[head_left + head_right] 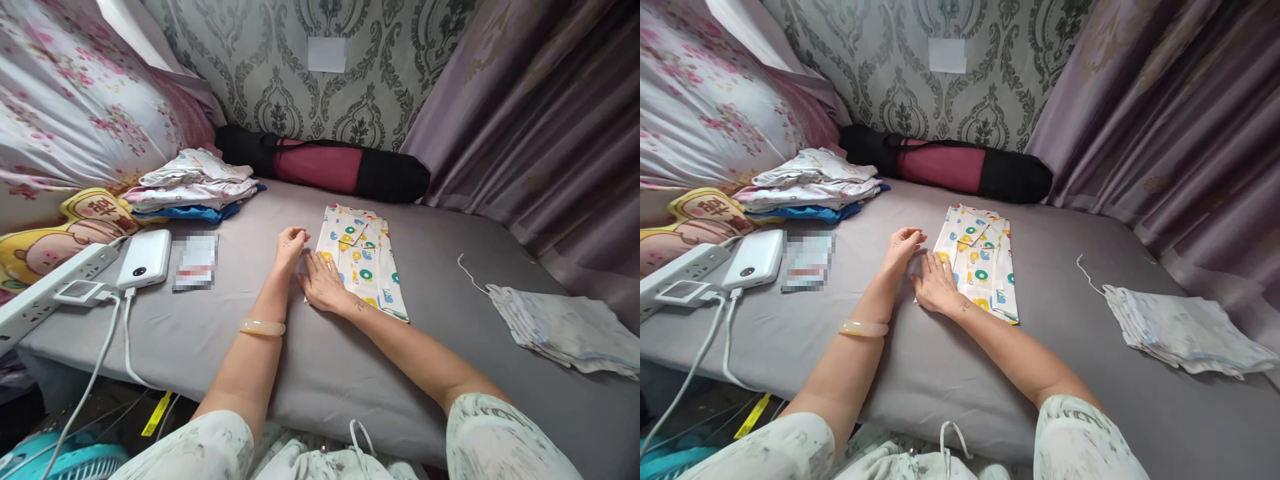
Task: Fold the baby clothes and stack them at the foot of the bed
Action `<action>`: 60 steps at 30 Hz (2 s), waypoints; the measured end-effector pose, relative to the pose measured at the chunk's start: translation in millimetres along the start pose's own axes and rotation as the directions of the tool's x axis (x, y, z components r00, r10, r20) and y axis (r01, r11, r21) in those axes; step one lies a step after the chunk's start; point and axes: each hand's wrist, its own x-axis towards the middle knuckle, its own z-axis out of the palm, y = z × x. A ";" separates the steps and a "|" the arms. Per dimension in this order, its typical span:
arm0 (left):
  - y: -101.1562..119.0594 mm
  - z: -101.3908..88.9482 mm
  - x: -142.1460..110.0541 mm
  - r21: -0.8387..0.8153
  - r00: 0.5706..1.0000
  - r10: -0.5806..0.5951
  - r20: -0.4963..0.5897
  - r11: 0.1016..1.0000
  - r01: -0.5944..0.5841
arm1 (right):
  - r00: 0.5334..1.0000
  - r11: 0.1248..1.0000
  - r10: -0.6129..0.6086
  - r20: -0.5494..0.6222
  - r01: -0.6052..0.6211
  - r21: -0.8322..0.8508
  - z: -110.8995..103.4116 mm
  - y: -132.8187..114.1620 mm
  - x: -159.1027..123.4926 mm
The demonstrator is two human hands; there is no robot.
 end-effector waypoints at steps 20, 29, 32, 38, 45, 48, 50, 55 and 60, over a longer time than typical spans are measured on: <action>-15.7 40.9 -43.1 0.664 0.698 0.037 0.716 0.272 -0.696 | 0.945 0.933 0.281 -0.170 -0.310 -0.182 -51.1 111.9 -51.7; -21.7 41.7 -41.6 0.667 0.694 0.048 0.719 0.234 -0.707 | 0.970 0.969 0.174 -0.169 -0.199 -0.145 -59.4 117.1 43.7; -21.3 42.3 -42.8 0.678 0.699 0.024 0.715 0.220 -0.701 | 0.962 0.963 0.235 -0.140 -0.250 -0.102 -52.1 120.5 57.6; -19.2 43.5 -43.3 0.691 0.706 0.004 0.708 0.201 -0.694 | 0.958 0.963 0.252 -0.138 -0.263 -0.065 -46.6 125.0 60.8; -19.5 43.7 -43.1 0.690 0.709 0.007 0.705 0.221 -0.689 | 0.970 0.976 0.199 -0.137 -0.184 0.114 -59.1 135.7 47.1; -19.7 43.1 -41.3 0.672 0.697 0.017 0.717 0.249 -0.698 | 0.966 0.992 0.101 -0.238 -0.080 0.094 -63.5 141.0 18.1; -18.1 40.1 -39.7 0.652 0.687 0.031 0.726 0.288 -0.701 | 0.956 0.997 0.073 -0.285 -0.059 0.057 -65.8 144.4 -8.7; 0.1 14.1 -45.8 0.576 0.634 0.063 0.771 0.356 -0.736 | 0.956 0.995 0.104 -0.276 -0.100 0.026 -70.8 149.7 -85.0; 30.0 -22.9 -69.1 0.470 0.504 -0.012 0.864 0.382 -0.796 | 0.990 0.999 -0.028 -0.139 0.032 0.022 -72.1 145.7 -141.0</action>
